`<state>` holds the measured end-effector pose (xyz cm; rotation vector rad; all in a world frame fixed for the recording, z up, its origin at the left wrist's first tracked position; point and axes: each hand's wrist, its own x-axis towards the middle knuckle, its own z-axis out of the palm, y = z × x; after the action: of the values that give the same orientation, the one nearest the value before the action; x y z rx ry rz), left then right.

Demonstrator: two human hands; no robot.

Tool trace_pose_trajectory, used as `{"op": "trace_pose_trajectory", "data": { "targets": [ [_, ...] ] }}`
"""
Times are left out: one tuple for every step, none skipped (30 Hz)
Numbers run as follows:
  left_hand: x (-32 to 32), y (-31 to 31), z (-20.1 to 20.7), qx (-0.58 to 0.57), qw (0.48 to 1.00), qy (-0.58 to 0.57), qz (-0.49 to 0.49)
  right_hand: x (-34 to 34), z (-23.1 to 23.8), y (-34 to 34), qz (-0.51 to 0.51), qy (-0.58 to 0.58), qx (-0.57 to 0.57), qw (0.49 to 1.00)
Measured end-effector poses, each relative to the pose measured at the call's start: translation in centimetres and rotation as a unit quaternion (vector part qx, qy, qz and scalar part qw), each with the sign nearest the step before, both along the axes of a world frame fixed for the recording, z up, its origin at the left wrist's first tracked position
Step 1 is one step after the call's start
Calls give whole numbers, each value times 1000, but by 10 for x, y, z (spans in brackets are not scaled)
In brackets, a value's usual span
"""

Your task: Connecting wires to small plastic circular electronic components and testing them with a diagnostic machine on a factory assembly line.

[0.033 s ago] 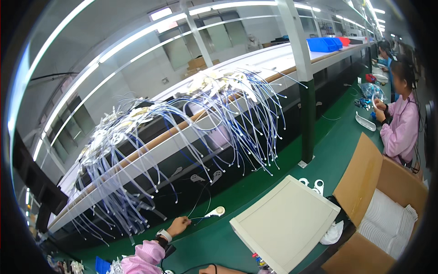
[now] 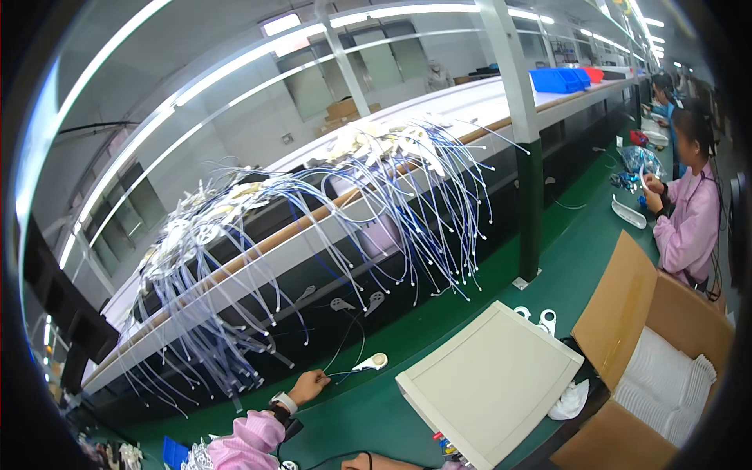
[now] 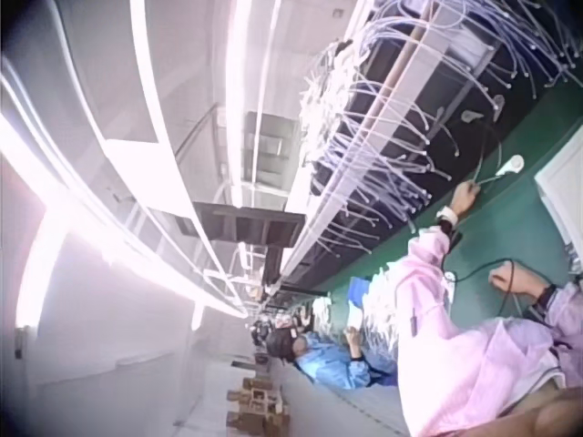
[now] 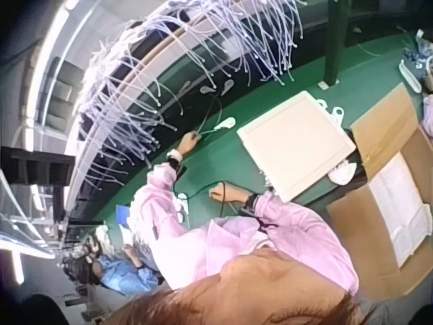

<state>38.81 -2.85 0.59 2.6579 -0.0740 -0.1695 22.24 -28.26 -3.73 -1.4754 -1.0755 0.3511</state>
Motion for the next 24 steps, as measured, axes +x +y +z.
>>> {"op": "trace_pose_trajectory", "data": {
  "targets": [
    [4,-2,1,47,999,-10,-1,-1,5,-3,5,-23,16,1000],
    [14,-11,1,43,999,-18,-1,0,6,-7,5,-44,30,999],
    [22,-19,4,80,995,-64,20,-2,7,-6,13,-60,11,998],
    [30,-27,3,116,986,-110,40,-3,9,-8,15,-68,11,998],
    [40,-32,-5,114,986,-116,40,-6,12,-9,25,-94,-5,995],
    [53,-36,-17,147,978,-128,75,-8,14,-9,33,-119,-20,992],
    [68,-39,-31,178,968,-140,109,-9,13,-10,49,-128,-40,990],
    [76,-48,-37,174,965,-155,117,-10,9,-11,43,-130,-43,990],
    [86,-55,-41,145,966,-172,128,-11,5,-12,53,-132,-43,989],
    [97,-64,-45,115,965,-189,140,-10,0,-13,63,-132,-44,988],
    [104,-87,-41,88,971,-180,128,-8,-2,-17,62,-126,-40,989],
    [106,-105,-33,63,975,-173,121,-9,-3,-18,58,-125,-42,990],
    [114,-116,-39,1,977,-197,83,-10,-5,-19,50,-117,-32,991],
    [125,-118,-47,-46,973,-216,72,-14,-5,-16,49,-111,-21,992],
    [131,-135,-47,-42,970,-219,93,-14,-7,-16,44,-111,-25,993],
    [136,-149,-46,-38,968,-222,114,-14,-9,-15,47,-90,-33,994],
    [142,-154,-50,-44,968,-222,109,-12,-11,-15,49,-70,-42,995],
    [150,-158,-54,-53,960,-253,107,-12,-17,-12,45,-72,-47,995],
    [157,-162,-58,-63,951,-284,106,-15,-27,-7,19,-73,7,997],
    [161,-167,-59,-68,952,-282,99,-16,-29,-6,-10,-73,61,995],
    [164,-170,-59,-53,960,-263,82,-17,-33,-8,-16,-68,45,997],
    [168,-171,-60,-37,967,-243,65,-13,-37,-10,-23,-67,42,997],
    [173,-161,-63,-35,980,-190,47,-15,-37,-7,-21,-64,34,997],
    [177,-160,-68,-34,981,-187,45,-17,-37,-5,-19,-61,27,998]
  ]
}}
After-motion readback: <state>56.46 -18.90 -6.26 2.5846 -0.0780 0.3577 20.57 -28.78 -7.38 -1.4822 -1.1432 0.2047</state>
